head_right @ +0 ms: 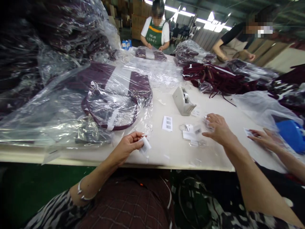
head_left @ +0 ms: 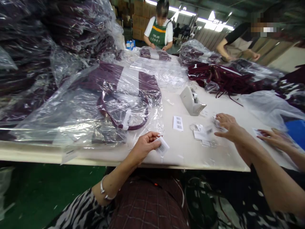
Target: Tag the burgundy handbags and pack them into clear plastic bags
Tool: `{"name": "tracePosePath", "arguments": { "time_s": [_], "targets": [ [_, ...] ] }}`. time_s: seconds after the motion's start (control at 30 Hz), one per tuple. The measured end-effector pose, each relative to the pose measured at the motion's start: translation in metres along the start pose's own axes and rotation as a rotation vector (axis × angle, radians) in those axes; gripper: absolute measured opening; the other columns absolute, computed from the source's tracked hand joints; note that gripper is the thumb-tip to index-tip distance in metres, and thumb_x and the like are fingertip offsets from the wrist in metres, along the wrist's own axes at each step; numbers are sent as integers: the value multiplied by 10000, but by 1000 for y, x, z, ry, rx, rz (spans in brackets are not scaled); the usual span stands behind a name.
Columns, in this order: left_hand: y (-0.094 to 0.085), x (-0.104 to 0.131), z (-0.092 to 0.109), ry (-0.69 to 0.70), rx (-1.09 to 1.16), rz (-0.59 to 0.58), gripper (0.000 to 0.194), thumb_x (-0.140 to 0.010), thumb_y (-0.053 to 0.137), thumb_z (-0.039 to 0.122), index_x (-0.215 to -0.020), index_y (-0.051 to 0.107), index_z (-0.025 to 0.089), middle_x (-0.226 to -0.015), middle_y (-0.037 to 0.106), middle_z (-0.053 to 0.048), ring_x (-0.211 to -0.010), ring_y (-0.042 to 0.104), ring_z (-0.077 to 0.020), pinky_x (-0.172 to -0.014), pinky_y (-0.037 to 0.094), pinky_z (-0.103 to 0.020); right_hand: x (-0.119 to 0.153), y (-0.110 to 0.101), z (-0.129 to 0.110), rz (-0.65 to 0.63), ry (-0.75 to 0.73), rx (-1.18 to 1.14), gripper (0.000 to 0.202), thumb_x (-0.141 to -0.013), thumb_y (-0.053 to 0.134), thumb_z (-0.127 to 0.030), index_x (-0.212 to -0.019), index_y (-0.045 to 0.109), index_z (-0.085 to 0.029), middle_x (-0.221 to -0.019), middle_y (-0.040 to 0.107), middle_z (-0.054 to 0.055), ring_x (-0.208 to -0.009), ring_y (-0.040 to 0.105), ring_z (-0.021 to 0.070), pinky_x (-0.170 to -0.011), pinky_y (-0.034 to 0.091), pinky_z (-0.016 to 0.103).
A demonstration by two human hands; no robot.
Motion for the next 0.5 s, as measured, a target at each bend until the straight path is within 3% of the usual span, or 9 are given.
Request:
{"name": "tracePosePath", "arguments": {
  "time_s": [0.07, 0.17, 0.27, 0.33, 0.4, 0.5],
  "targets": [
    [0, -1, -1, 10, -19, 14, 454, -671, 807, 432, -963, 635, 128, -777, 656, -3, -691, 577, -101, -684, 411, -214, 7, 1, -17, -19, -13, 32, 95, -672, 763, -226, -671, 684, -174, -1204, 639, 187, -1218, 501, 310, -923, 409, 400],
    [3, -2, -3, 22, -105, 14, 377, -711, 772, 434, -894, 613, 145, -725, 637, 14, -647, 569, -101, -628, 395, -209, 40, 6, -65, -78, 171, -214, 182, -790, 665, -359, -787, 711, -183, -962, 705, 115, -967, 618, 270, -837, 455, 397],
    [7, -2, 2, 62, -229, 30, 316, -760, 731, 413, -902, 587, 170, -664, 613, 40, -611, 565, -106, -594, 392, -209, 82, 45, -153, -420, 223, -682, 310, -822, 611, -489, -788, 691, -191, -773, 686, 38, -735, 612, 191, -694, 484, 329],
    [9, 0, 9, 109, -310, 59, 280, -783, 713, 391, -903, 569, 182, -621, 587, 59, -581, 547, -101, -578, 386, -205, 99, 60, -199, -508, 224, -928, 306, -762, 693, -480, -845, 672, -187, -784, 670, 16, -706, 597, 157, -668, 489, 296],
    [10, 3, 15, 145, -362, 91, 260, -799, 703, 381, -889, 556, 187, -619, 579, 63, -568, 532, -95, -563, 377, -201, 108, 73, -221, -527, 257, -1113, 357, -682, 781, -442, -883, 635, -185, -807, 649, 0, -694, 590, 137, -646, 497, 279],
    [9, 6, 17, 166, -380, 115, 271, -808, 702, 396, -892, 550, 188, -645, 574, 59, -569, 522, -91, -558, 376, -201, 114, 92, -228, -543, 353, -1323, 431, -617, 833, -384, -906, 577, -193, -791, 621, -21, -677, 587, 132, -594, 499, 269]
  ]
}}
Point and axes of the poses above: each hand's wrist, its own x-axis away from the middle knuckle, its own y-axis out of the palm, z = x × y, the point moved 10 cm from there along -x, towards the middle knuckle
